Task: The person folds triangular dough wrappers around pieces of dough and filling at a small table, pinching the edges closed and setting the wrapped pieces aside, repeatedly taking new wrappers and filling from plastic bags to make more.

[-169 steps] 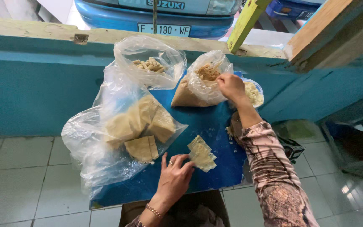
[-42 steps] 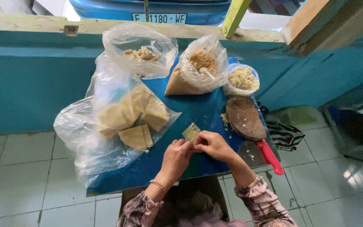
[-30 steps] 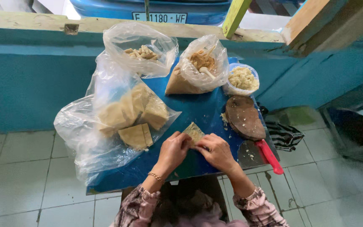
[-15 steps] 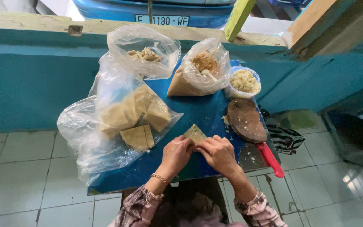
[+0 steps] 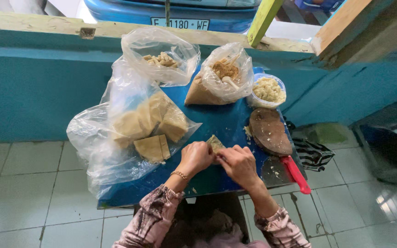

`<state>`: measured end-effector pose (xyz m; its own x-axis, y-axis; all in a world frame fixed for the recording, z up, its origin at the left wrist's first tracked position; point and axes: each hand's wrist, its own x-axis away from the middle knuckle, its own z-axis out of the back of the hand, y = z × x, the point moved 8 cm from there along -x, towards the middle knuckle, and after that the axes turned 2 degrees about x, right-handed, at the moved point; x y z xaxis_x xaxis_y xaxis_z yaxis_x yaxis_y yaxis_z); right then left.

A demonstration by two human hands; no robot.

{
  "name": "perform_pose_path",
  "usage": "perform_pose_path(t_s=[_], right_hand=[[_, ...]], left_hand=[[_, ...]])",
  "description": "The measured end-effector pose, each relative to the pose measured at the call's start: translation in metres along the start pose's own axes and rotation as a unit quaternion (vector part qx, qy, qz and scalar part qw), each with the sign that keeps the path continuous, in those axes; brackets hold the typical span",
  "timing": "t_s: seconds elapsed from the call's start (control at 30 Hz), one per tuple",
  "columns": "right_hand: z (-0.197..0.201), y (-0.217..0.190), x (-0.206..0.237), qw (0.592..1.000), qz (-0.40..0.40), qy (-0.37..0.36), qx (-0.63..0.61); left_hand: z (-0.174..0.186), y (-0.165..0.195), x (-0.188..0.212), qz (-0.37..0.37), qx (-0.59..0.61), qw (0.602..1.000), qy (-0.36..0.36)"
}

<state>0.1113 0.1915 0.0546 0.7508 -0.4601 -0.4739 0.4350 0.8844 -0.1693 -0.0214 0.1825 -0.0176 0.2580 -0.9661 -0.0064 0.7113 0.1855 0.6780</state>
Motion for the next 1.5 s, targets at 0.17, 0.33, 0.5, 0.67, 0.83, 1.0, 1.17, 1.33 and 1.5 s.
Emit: perform_pose_path(t_s=[0.17, 0.33, 0.5, 0.67, 0.83, 1.0, 1.17, 1.33, 1.5], right_hand=[[0.005, 0.002, -0.003, 1.0, -0.006, 0.021, -0.007], [0.002, 0.0, -0.003, 0.998, 0.01, 0.034, 0.047], [0.005, -0.012, 0.002, 0.995, 0.045, 0.039, 0.083], [0.008, -0.02, -0.003, 0.991, 0.073, 0.021, 0.108], [-0.005, -0.019, -0.009, 0.985, 0.068, -0.047, 0.152], [-0.024, -0.012, -0.013, 0.974, 0.043, -0.083, 0.206], [-0.038, 0.003, -0.029, 0.982, 0.029, -0.079, 0.166], [-0.043, 0.028, -0.053, 0.994, 0.019, -0.102, 0.026], [-0.036, 0.053, -0.091, 0.991, -0.038, -0.118, -0.056]], left_hand=[[0.011, 0.013, 0.018, -0.073, 0.048, 0.993, 0.083], [0.017, 0.025, 0.034, -0.151, 0.003, 0.982, 0.117], [0.022, 0.02, 0.034, -0.144, 0.055, 0.982, 0.106], [0.021, 0.022, 0.052, -0.164, 0.004, 0.98, 0.114], [0.024, 0.022, 0.075, -0.211, -0.036, 0.968, 0.127], [0.028, 0.021, 0.081, -0.227, -0.047, 0.963, 0.139], [0.026, 0.015, 0.082, -0.216, -0.044, 0.969, 0.111], [0.029, 0.009, 0.084, -0.219, -0.022, 0.969, 0.112], [0.036, 0.004, 0.088, -0.227, 0.006, 0.966, 0.124]])
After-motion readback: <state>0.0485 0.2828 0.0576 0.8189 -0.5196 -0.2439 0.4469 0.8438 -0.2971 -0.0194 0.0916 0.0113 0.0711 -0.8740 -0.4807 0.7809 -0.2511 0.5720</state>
